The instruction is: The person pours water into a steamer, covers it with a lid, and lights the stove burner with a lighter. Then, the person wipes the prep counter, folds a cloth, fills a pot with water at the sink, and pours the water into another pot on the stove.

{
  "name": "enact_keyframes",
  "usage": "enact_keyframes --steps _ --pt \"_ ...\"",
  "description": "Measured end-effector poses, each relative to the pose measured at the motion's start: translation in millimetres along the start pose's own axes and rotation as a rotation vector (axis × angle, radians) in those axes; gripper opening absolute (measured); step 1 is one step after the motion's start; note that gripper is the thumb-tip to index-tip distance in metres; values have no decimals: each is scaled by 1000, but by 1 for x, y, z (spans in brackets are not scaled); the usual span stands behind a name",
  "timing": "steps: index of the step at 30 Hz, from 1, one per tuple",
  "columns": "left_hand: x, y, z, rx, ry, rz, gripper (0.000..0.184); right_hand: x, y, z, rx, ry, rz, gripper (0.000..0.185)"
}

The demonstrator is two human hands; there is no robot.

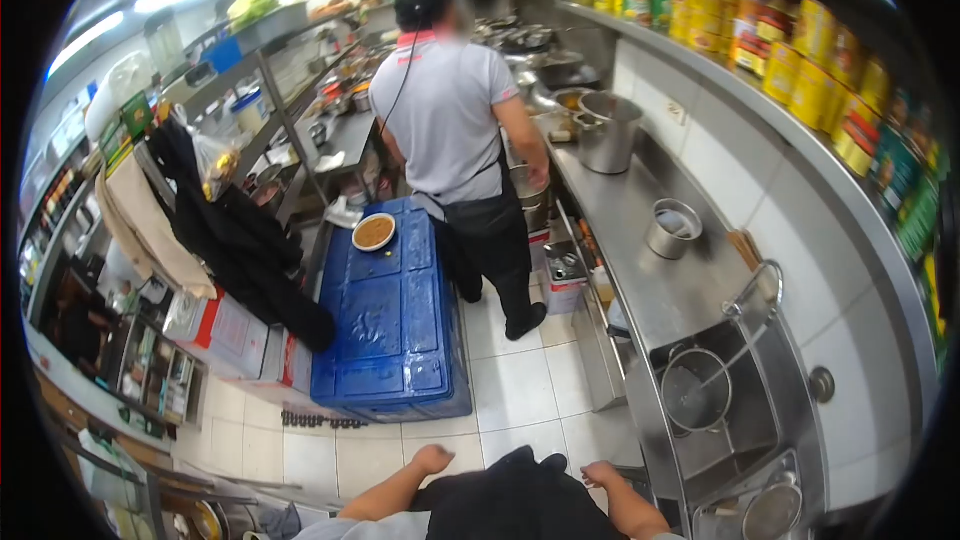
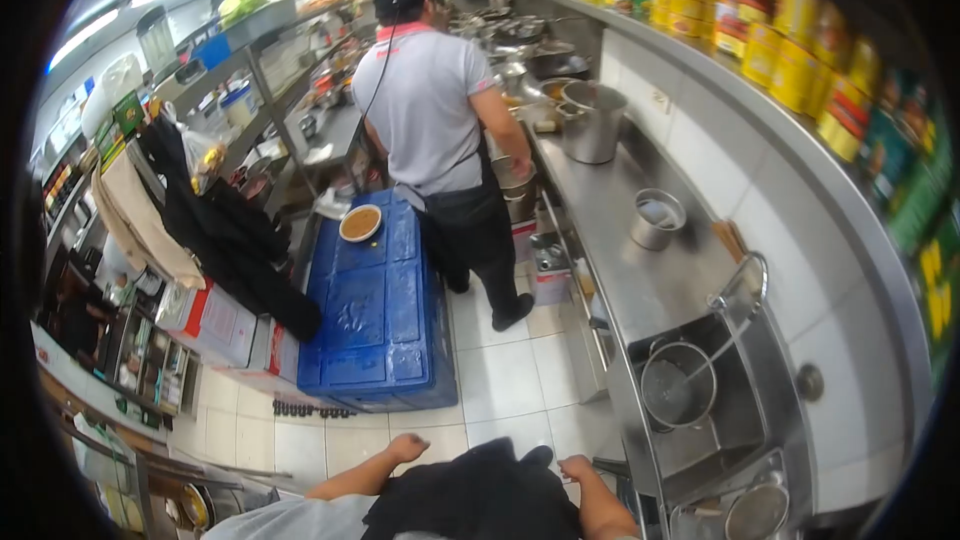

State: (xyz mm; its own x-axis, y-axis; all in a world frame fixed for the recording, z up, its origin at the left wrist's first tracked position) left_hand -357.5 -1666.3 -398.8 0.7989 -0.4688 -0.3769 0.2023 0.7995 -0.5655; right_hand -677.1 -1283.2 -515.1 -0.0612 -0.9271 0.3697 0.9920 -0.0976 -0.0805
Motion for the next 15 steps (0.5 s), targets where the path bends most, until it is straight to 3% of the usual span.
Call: enact_keyframes --steps 2,6,10,13,15 --pt "-41 -13 2 -35 11 258 56 11 -26 -32 15 -11 13 43" --pt "-64 -7 -8 -169 6 454 51 70 -62 -62 57 -118 190 35" --pt "-19 -15 -50 128 -129 611 60 141 -81 -53 -6 -212 -28 33" --pt "0 -28 -85 229 -427 1134 60 176 -102 -62 39 -188 -114 29" --pt "11 -61 -139 199 -393 1407 57 196 -118 -52 27 -157 -205 28"
Point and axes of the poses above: each hand's wrist, its own z-axis away from the middle knuckle, its own y-axis out of the palm, x = y × z, the point moved 3 cm from there along -z, towards the middle knuckle, and after that the axes turned 11 degrees about x, right-handed, at the moved point
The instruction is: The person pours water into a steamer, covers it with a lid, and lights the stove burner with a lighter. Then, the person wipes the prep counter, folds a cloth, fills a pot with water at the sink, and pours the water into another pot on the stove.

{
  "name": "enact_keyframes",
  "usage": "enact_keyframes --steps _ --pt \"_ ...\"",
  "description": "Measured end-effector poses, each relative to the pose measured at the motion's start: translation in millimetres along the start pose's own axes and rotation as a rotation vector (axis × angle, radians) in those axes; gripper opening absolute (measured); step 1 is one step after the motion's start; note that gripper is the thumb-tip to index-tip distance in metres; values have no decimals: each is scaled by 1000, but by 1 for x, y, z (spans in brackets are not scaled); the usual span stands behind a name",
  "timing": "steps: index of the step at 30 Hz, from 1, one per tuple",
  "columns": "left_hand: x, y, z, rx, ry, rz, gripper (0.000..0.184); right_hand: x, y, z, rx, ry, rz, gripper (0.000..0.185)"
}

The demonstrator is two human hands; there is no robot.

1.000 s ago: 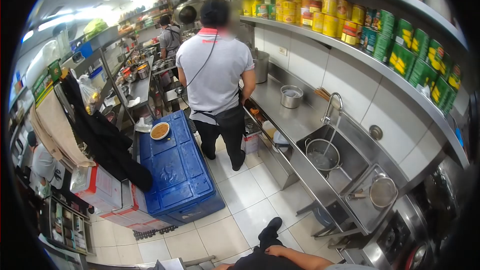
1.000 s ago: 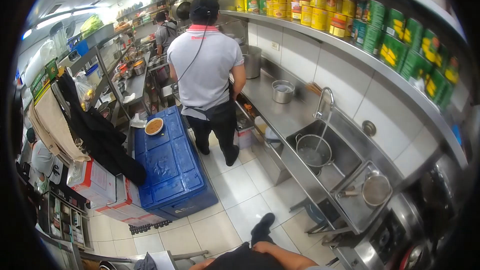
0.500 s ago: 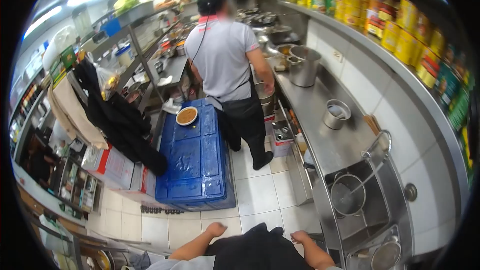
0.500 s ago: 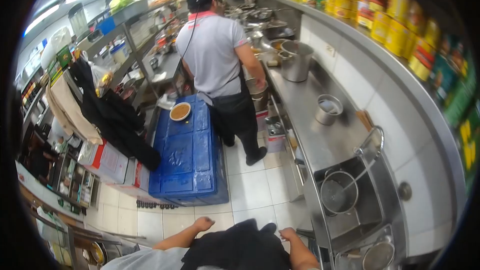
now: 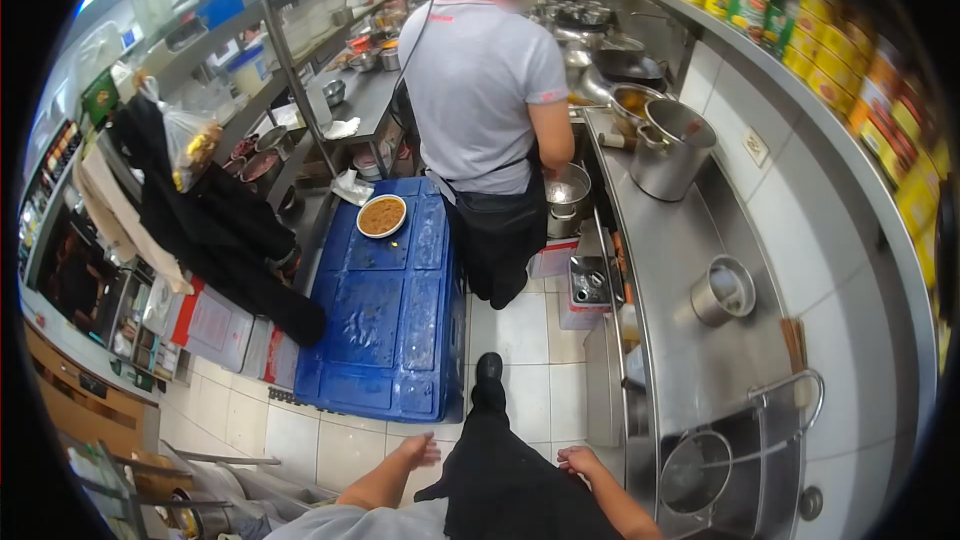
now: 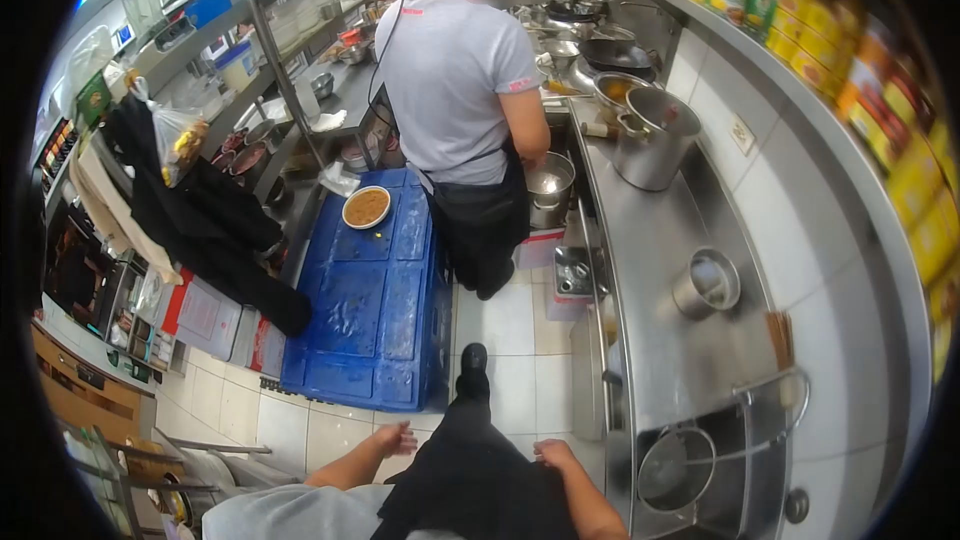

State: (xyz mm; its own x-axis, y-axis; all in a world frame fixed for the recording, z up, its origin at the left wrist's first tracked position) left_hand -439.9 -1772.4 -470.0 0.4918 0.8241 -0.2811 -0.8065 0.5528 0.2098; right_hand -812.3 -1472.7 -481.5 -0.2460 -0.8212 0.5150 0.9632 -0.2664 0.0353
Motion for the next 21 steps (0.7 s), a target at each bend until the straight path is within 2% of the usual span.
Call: enact_keyframes --steps 3,5,8,10,11,13,14,17,18,21 --pt "-123 -2 -80 144 120 404 56 28 -25 -18 -14 57 -91 28" --pt "-250 23 -103 146 306 327 48 19 -48 -38 -40 98 -137 28" --pt "-447 44 -165 214 580 464 37 -2 -71 -65 -103 260 -163 26" --pt "-570 45 -224 305 705 564 34 16 -82 -75 153 38 962 25" --pt "-624 38 -254 344 742 581 35 29 -76 -73 27 128 528 23" --pt "-719 43 -291 477 703 724 38 46 -60 -74 -240 264 -344 38" --pt "-762 47 -306 518 690 774 38 42 -55 -87 -135 405 -245 24" --pt "-864 60 -340 525 747 806 40 93 -51 -102 106 -2 756 26" --pt "-875 60 -352 504 766 812 41 115 -44 -102 56 138 651 29" --pt "-915 61 -379 498 826 796 42 141 -33 -133 7 163 516 38"
Point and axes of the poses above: each hand's wrist, its own z-axis away from the middle knuckle, its own y-axis out of the palm, x = y × z, the point moved 3 cm from there along -z, towards the middle knuckle, and after that the axes turned 11 degrees about x, right-handed, at the moved point
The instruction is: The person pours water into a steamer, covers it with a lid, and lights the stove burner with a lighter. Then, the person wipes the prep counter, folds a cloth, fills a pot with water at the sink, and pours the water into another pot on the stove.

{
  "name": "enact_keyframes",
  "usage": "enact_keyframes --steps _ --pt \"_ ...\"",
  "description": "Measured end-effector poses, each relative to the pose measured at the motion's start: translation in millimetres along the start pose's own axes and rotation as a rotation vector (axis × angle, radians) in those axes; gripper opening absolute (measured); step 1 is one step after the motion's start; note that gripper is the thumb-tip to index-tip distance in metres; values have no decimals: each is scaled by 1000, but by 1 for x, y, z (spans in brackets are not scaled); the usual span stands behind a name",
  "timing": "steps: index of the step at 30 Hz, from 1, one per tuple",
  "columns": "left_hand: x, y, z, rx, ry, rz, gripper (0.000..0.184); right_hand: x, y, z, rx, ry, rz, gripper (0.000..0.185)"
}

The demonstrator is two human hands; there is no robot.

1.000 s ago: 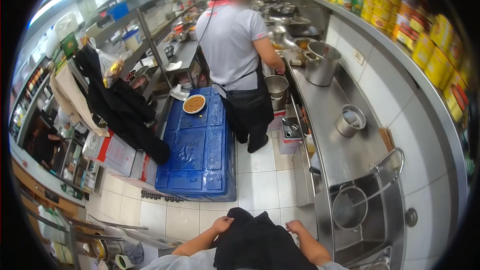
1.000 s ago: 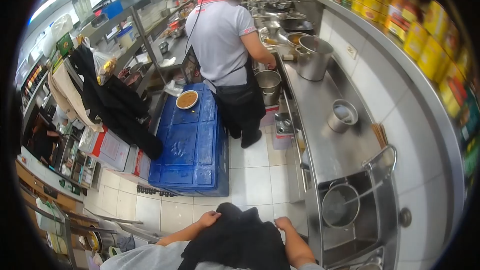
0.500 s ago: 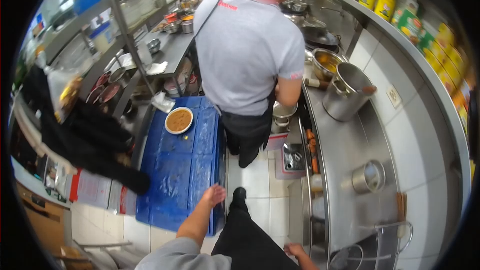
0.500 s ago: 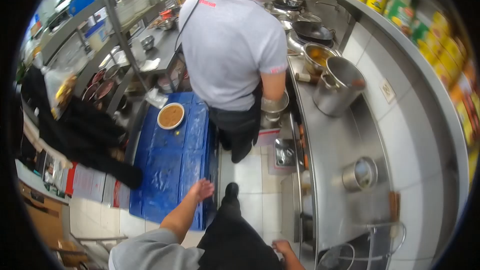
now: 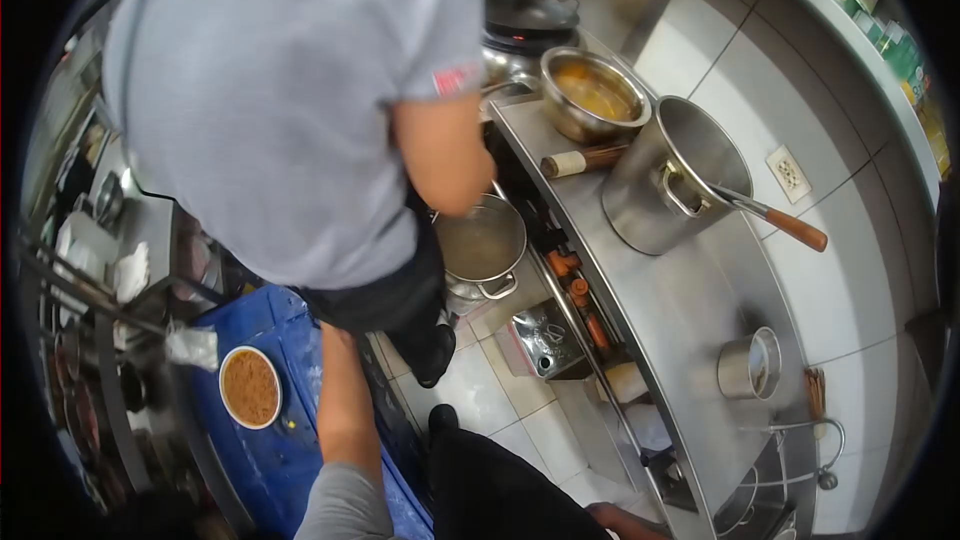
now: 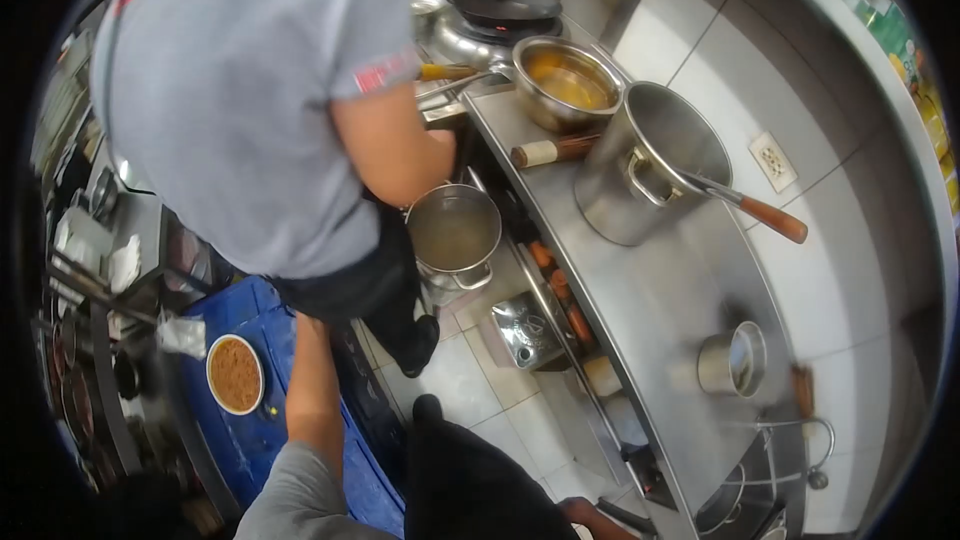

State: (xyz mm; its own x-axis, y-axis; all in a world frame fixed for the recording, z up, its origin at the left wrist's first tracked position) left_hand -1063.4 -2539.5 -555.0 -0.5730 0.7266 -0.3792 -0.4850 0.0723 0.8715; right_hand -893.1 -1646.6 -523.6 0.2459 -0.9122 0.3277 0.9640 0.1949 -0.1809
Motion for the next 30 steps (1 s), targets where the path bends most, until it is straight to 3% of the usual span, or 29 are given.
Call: enact_keyframes --steps 3,4,5,6,7,8,9,10,11,12,14,15,16,18,19,20,21,22,23,24,25,26,28,29,30 --pt "-33 0 -32 30 4 -143 44 31 -22 -6 -46 53 -257 38" --pt "-55 21 -17 -27 -65 -266 35 49 -39 -4 -77 65 -354 36" --pt "-67 27 7 -83 -140 -397 28 57 -41 -8 -101 131 -600 34" --pt "-70 29 28 6 -191 -362 28 64 -37 -5 -111 200 -855 33" --pt "-74 29 52 86 -245 -332 36 81 -47 6 -146 197 -848 28" --pt "-63 31 80 -122 -260 -341 44 89 -46 6 -148 148 -841 28" --pt "-51 20 105 84 -296 -284 49 96 -47 8 -152 99 -828 27" --pt "-34 20 134 -40 -339 -241 56 100 -49 9 -159 51 -809 27" --pt "-13 49 175 -331 -292 -250 64 105 -51 10 -177 -26 -581 25" --pt "4 38 206 -203 -400 -360 65 101 -46 5 -210 -72 -509 25" --pt "53 -21 248 53 -599 -272 59 91 -43 -9 -280 -160 -361 26" --pt "69 -2 287 -101 -719 -432 53 95 -46 -6 -220 -107 -683 26" --pt "81 28 329 -258 -834 -594 47 95 -55 -10 -268 -194 -555 27" --pt "109 12 361 -20 -1219 -1130 49 79 -63 -25 -368 -349 -302 28" --pt "117 23 366 373 -1377 -1537 52 119 -99 18 -299 21 -843 30" --pt "125 29 368 817 -1473 -1930 57 124 -118 31 -355 -56 -874 32" --pt "128 35 365 911 -1352 -2041 58 114 -133 26 -413 -132 -803 34" --pt "127 35 361 1021 -1224 -2149 60 132 -170 58 -455 -61 -702 37" --pt "126 29 358 1139 -1088 -2246 62 156 -204 112 -568 -207 -723 38" --pt "127 0 338 1166 -1083 -2177 61 201 -243 195 -736 -231 -716 33" --pt "130 -15 316 1181 -1082 -2109 59 180 -261 201 -921 -461 -731 26" --pt "112 10 313 1087 -987 -2150 57 205 -294 270 -940 -409 -773 22" --pt "82 37 301 992 -916 -2184 52 230 -328 382 -1376 -659 -798 24" --pt "76 33 288 991 -941 -2179 50 234 -340 437 -1556 -600 -628 23" --pt "71 30 273 897 -953 -2229 50 241 -347 484 -1702 -687 -631 20"
Point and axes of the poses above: each hand's wrist, its own z-axis away from the middle knuckle, its own y-axis out of the palm, x = y × z, the point moved 3 cm from there along -z, towards the middle knuckle, and after that the axes turned 11 degrees about x, right-handed, at the moved point
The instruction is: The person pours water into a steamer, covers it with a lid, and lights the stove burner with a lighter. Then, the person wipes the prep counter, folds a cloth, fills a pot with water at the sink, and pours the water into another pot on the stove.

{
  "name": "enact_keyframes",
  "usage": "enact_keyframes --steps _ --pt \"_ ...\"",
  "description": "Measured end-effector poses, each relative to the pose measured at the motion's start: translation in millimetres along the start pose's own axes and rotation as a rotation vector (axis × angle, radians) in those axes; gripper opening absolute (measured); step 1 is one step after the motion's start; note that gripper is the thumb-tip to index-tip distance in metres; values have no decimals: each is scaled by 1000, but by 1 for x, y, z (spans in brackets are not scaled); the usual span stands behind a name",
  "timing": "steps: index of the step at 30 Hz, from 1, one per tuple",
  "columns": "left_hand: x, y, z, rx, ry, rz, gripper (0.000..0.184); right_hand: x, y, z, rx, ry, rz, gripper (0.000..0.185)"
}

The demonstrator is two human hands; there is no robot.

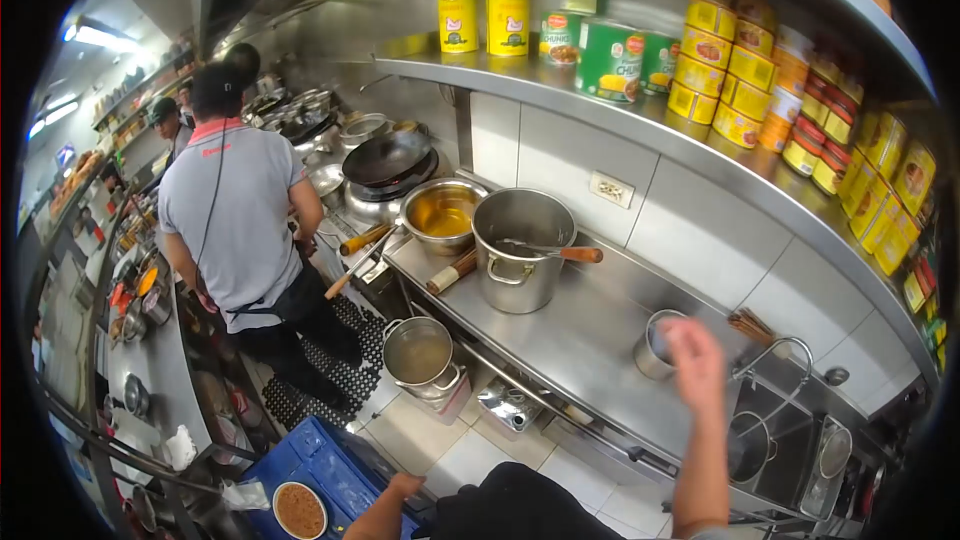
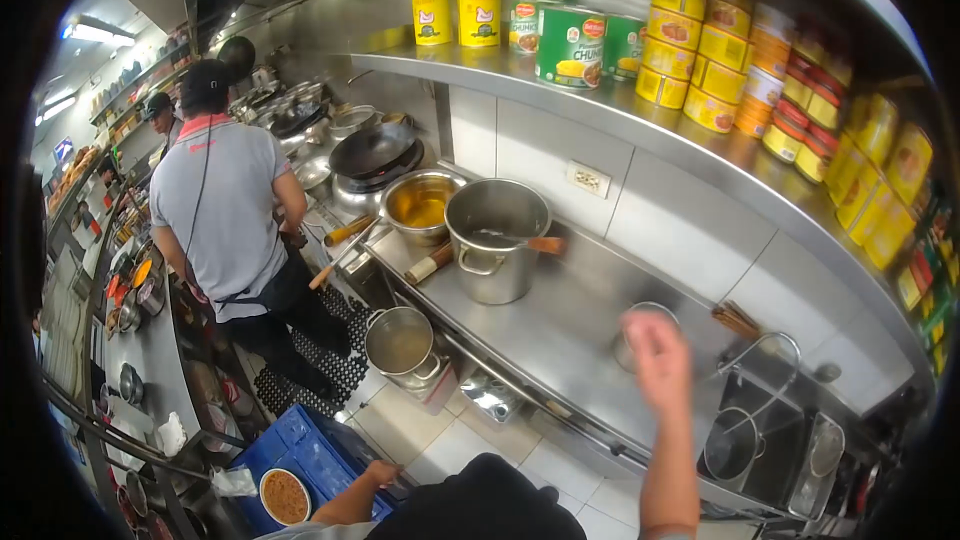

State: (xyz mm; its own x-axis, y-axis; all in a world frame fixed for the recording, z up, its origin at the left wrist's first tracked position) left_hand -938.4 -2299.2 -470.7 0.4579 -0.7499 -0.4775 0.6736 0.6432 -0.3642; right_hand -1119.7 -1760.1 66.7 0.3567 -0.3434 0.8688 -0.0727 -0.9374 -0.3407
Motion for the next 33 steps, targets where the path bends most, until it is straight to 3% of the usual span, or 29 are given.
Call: enact_keyframes --steps 1,2,5,7,8,9,11,14,17,20,23,26,29,31,33 --pt "11 -7 -5 -25 -79 19 49 33 -28 -13 -108 -120 246 16" --pt "14 -10 -7 -52 -163 47 49 64 -46 -23 -228 -229 300 15" --pt "2 -10 1 -81 -118 64 48 132 -82 -62 -451 -677 924 14" --pt "-1 4 -2 -82 -197 39 57 145 -93 -91 -488 -671 940 18" --pt "-32 6 30 -88 -284 185 61 148 -96 -106 -482 -707 979 19" --pt "-21 21 2 -113 -224 36 65 145 -99 -118 -490 -738 1026 19" --pt "-42 38 10 -133 -227 87 62 114 -112 -137 -487 -610 1091 19" --pt "-65 62 24 -81 -111 114 56 115 -95 -143 -629 -601 1187 17" --pt "-28 111 -22 -1 -16 14 50 103 -100 -154 -739 -670 1225 17" --pt "1 138 -27 -97 37 61 47 93 -109 -156 -704 -639 1227 19" --pt "9 147 9 -72 -116 165 44 84 -121 -159 -606 -702 1143 23" --pt "35 166 25 -218 -232 243 43 86 -117 -156 -580 -707 1086 28" --pt "26 160 80 -119 -364 344 43 98 -104 -152 -646 -737 1087 29" --pt "2 134 115 -42 -270 296 47 123 -80 -135 -745 -757 1121 29" --pt "-22 110 120 -160 -262 476 52 136 -66 -126 -848 -822 1155 25"
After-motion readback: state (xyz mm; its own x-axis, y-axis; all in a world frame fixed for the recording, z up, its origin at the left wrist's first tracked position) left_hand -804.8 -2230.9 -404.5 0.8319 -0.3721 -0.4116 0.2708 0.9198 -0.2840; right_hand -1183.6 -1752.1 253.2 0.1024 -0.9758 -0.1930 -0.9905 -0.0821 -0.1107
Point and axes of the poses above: each hand's wrist, its own z-axis away from the middle knuckle, its own y-axis out of the palm, x = y × z, the point moved 3 cm from there along -z, towards the middle knuckle, and after that the axes turned 11 degrees about x, right-handed, at the moved point
